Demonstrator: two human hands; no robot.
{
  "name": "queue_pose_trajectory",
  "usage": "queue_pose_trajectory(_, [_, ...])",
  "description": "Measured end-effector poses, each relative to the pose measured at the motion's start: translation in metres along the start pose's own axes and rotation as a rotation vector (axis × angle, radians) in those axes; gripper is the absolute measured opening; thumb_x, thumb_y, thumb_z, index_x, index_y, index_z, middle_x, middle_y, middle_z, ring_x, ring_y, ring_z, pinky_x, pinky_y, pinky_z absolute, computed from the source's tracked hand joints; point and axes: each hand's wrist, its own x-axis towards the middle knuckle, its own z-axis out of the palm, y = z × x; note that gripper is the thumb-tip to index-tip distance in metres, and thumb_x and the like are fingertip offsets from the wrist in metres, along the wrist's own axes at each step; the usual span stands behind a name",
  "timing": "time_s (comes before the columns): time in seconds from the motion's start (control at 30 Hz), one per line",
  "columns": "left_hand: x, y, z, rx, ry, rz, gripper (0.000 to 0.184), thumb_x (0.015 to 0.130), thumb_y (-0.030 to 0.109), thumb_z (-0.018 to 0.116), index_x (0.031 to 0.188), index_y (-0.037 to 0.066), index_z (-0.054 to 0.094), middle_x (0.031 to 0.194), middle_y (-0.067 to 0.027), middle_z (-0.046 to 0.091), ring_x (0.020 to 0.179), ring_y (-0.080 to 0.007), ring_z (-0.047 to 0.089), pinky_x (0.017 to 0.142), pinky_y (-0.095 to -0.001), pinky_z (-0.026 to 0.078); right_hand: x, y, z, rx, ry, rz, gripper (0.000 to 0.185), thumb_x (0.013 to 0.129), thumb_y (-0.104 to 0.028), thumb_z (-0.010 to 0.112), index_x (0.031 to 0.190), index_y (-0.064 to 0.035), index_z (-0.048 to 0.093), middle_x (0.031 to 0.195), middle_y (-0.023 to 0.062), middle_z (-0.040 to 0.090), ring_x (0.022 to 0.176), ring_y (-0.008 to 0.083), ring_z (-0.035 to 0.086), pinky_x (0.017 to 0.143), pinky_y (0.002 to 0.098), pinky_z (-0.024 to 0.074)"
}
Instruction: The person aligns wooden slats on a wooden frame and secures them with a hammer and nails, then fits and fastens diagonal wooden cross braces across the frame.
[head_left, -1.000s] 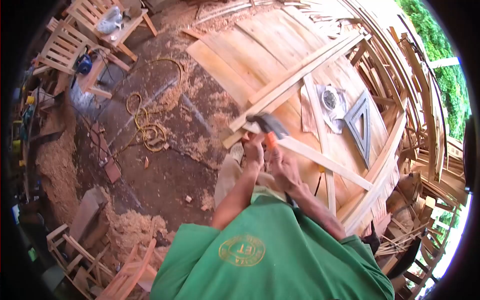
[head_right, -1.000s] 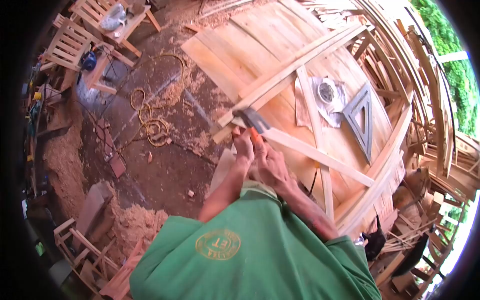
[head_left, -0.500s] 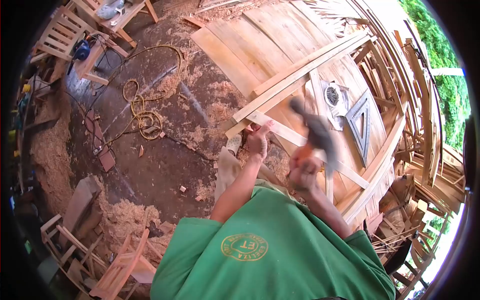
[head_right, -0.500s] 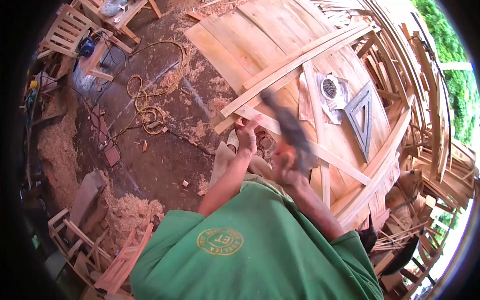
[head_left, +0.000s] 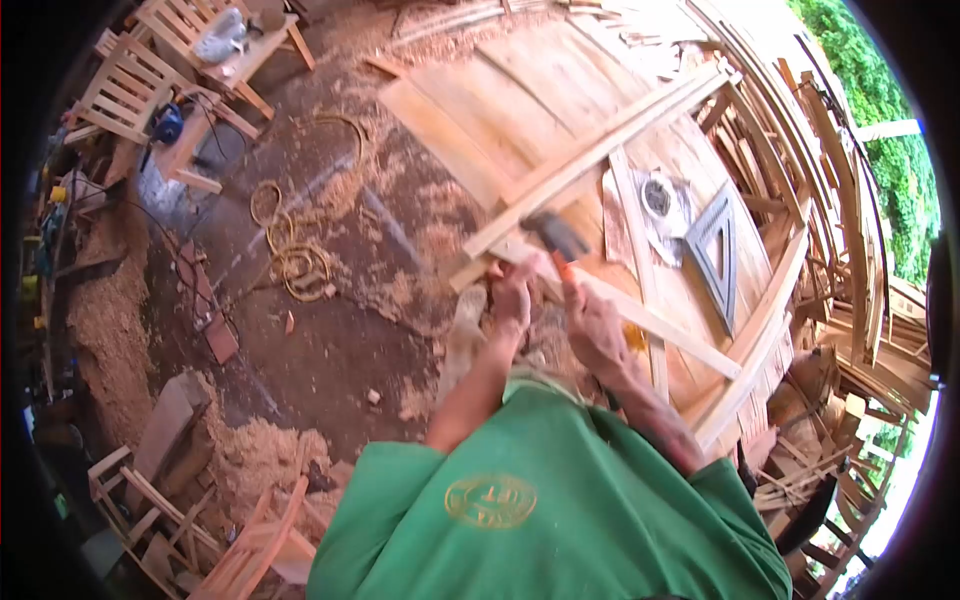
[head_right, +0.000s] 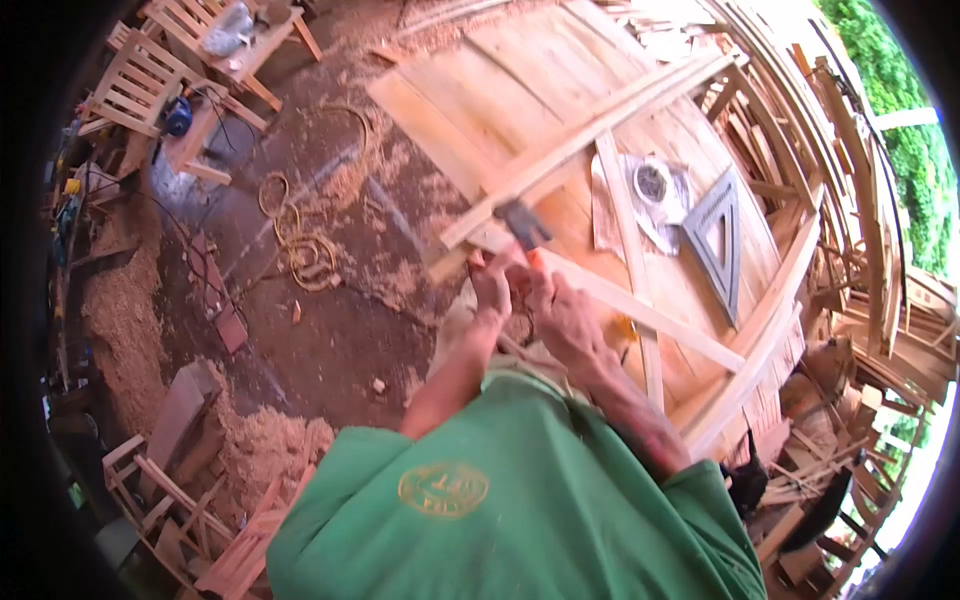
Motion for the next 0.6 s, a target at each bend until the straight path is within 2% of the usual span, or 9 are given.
queue_pose_trajectory(0.07, [0.008,0.002,0.0,0.028,-0.125,0.009,0.042,0.078,0.004,0.078,0.111,0.003,0.051,0.099,-0.0037,0.064,0.082,-0.008,0.058,0.071,-0.0233,0.047,-0.02,-0.005,-0.015,0.173,0.046,0.029,0.045,0.104,-0.041,0.04,0.103,-0.0006,0.061,0.064,0.0172,0.054,0.062,0.0311,0.06,0.058,0.045,0.0444])
queue_pose_trajectory(0.1, [0.003,0.001,-0.003,0.023,-0.123,0.043,0.045,0.078,0.004,0.078,0.113,0.002,0.05,0.1,-0.0045,0.063,0.085,-0.0086,0.058,0.073,-0.0238,0.048,-0.022,0.014,-0.007,0.348,0.139,-0.167,0.046,0.104,-0.041,0.041,0.11,-0.0004,0.06,0.06,0.013,0.046,0.061,0.0208,0.056,0.053,0.0391,0.042])
queue_pose_trajectory(0.17, [-0.005,0.008,0.004,-0.019,-0.062,0.015,0.046,0.079,0.004,0.077,0.114,0.003,0.049,0.099,-0.0043,0.063,0.085,-0.0094,0.059,0.075,-0.0246,0.048,-0.011,0.063,0.029,0.266,0.302,-0.445,0.048,0.103,-0.043,0.041,0.113,0.001,0.058,0.063,0.0185,0.053,0.061,0.0322,0.058,0.058,0.0442,0.0442])
queue_pose_trajectory(0.23, [-0.006,0.002,0.005,-0.068,-0.025,-0.003,0.047,0.079,0.003,0.077,0.116,0.004,0.048,0.098,-0.0041,0.063,0.086,-0.0101,0.059,0.077,-0.0253,0.048,0.006,0.04,0.031,-0.176,-0.068,-0.056,0.048,0.103,-0.043,0.041,0.111,0.0012,0.059,0.072,0.0251,0.06,0.068,0.0443,0.058,0.065,0.0494,0.0448])
queue_pose_trajectory(0.27, [-0.002,-0.012,-0.009,-0.074,-0.04,0.028,0.047,0.079,0.003,0.076,0.115,0.004,0.047,0.097,-0.0041,0.063,0.086,-0.0106,0.059,0.079,-0.0256,0.048,0.003,0.017,0.02,-0.061,-0.125,0.053,0.046,0.103,-0.042,0.041,0.11,0.0003,0.059,0.08,0.029,0.063,0.076,0.0518,0.056,0.072,0.0521,0.0449])
queue_pose_trajectory(0.4, [0.004,0.004,0.006,-0.048,-0.104,0.023,0.042,0.08,0.0,0.073,0.116,0.005,0.05,0.093,-0.0036,0.063,0.087,-0.0122,0.061,0.079,-0.0265,0.051,-0.022,-0.033,-0.014,0.118,-0.001,0.017,0.041,0.103,-0.033,0.042,0.122,-0.0013,0.058,0.072,0.0249,0.061,0.072,0.0403,0.063,0.069,0.0459,0.0489])
queue_pose_trajectory(0.47, [-0.002,0.004,0.001,-0.041,-0.09,0.008,0.041,0.081,0.0,0.073,0.115,0.006,0.051,0.093,-0.0032,0.063,0.087,-0.0122,0.061,0.078,-0.0267,0.051,-0.024,-0.012,-0.004,0.212,0.001,-0.035,0.041,0.103,-0.031,0.042,0.128,-0.001,0.056,0.074,0.0241,0.061,0.075,0.0348,0.064,0.067,0.044,0.0488])
queue_pose_trajectory(0.57, [-0.004,-0.003,-0.002,0.0,-0.083,-0.036,0.026,0.081,0.002,0.065,0.105,0.006,0.056,0.1,-0.0025,0.063,0.084,-0.012,0.062,0.076,-0.0261,0.051,0.005,0.005,0.014,-0.161,-0.158,0.053,0.049,0.103,-0.042,0.039,0.104,0.0023,0.061,0.09,0.032,0.063,0.091,0.0478,0.061,0.073,0.0511,0.0484])
queue_pose_trajectory(0.6, [-0.006,-0.007,-0.008,0.005,-0.08,0.012,0.026,0.081,0.002,0.066,0.105,0.005,0.056,0.1,-0.0028,0.064,0.082,-0.0122,0.062,0.075,-0.0261,0.052,0.007,0.005,0.013,-0.142,-0.167,0.118,0.054,0.103,-0.047,0.036,0.09,0.0013,0.058,0.087,0.0327,0.062,0.087,0.0518,0.058,0.07,0.0546,0.0457])
